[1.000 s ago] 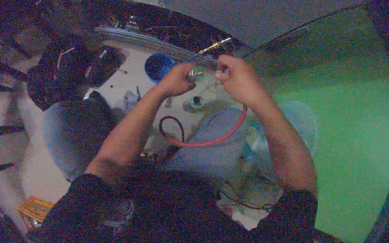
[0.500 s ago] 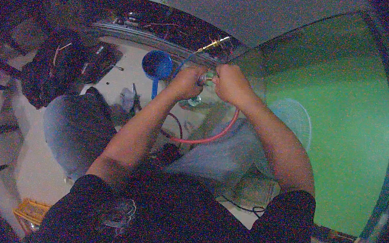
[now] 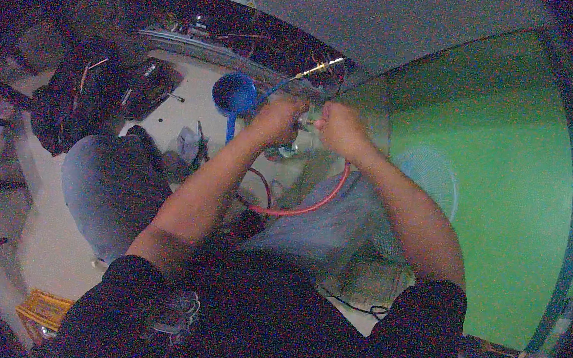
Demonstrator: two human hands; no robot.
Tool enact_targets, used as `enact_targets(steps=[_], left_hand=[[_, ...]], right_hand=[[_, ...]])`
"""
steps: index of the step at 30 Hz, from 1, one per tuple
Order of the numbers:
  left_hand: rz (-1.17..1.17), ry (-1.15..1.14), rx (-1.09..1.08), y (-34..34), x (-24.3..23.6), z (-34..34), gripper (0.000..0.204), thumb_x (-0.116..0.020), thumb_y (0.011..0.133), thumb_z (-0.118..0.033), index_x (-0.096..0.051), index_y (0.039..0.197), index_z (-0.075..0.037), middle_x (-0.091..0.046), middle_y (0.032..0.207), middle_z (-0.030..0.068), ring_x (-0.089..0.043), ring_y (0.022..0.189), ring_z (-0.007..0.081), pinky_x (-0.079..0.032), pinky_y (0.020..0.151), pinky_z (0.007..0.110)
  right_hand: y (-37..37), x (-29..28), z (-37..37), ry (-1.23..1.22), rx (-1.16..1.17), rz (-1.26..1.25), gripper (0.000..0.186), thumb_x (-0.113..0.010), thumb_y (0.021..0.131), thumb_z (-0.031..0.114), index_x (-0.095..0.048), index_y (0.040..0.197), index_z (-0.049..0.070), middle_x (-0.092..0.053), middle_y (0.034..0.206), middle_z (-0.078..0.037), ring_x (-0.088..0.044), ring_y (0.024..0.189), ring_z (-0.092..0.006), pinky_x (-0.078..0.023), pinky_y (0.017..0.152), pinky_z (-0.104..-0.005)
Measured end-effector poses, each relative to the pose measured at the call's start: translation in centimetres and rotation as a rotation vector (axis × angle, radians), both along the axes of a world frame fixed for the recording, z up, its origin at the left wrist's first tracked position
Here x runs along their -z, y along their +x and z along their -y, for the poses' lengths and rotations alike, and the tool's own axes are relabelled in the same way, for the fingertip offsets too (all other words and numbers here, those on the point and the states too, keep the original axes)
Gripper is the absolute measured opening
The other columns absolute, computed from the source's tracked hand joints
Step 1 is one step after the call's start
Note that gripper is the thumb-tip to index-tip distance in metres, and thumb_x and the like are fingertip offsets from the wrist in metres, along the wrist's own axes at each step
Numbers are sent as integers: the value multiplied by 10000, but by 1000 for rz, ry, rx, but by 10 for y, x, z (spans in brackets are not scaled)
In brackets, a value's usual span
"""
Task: The person sits on the floor and connects a red hose to a gauge, then attaches the gauge to a brass valve on an appliance. They adjust the valve and use a blue funnel to pour liquid into the valve opening.
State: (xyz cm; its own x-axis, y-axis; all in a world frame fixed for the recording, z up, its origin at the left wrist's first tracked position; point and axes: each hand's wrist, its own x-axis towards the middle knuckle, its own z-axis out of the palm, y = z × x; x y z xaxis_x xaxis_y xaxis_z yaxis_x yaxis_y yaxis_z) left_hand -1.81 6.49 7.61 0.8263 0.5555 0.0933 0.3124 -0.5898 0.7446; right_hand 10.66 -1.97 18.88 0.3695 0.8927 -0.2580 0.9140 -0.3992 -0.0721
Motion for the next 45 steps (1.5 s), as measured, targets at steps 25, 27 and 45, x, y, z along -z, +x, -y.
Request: enact_targets(steps=[25,27,45], left_hand=[[-82,-23,33,8,13,4,398,-664,727,-58,-617,1115,-133,-610,1075,141,-585,1071,351,-470,845,511],[-91,-25,20,7,11,5,396,-669,721,-61,-618,1106,-134,-609,1068,141,-583,1072,348,-465,850,515],[-101,-7,-12,8,16,6,390,-674,721,-73,-618,1104,-129,-586,1095,152,-573,1093,350,-466,857,528]], right_hand=[[16,21,-5,-211,446,-586,272,-597,945,270,-524,821,39,-488,603,-36,-371,390,-113,-317,327,-302],[17,22,-4,-192,402,-523,276,-587,951,286,-523,843,40,-490,616,-36,-378,400,-115,-324,332,-302],[15,28,1,-36,349,-529,181,-675,861,182,-568,831,40,-570,614,-74,-546,438,-190,-438,391,-371]])
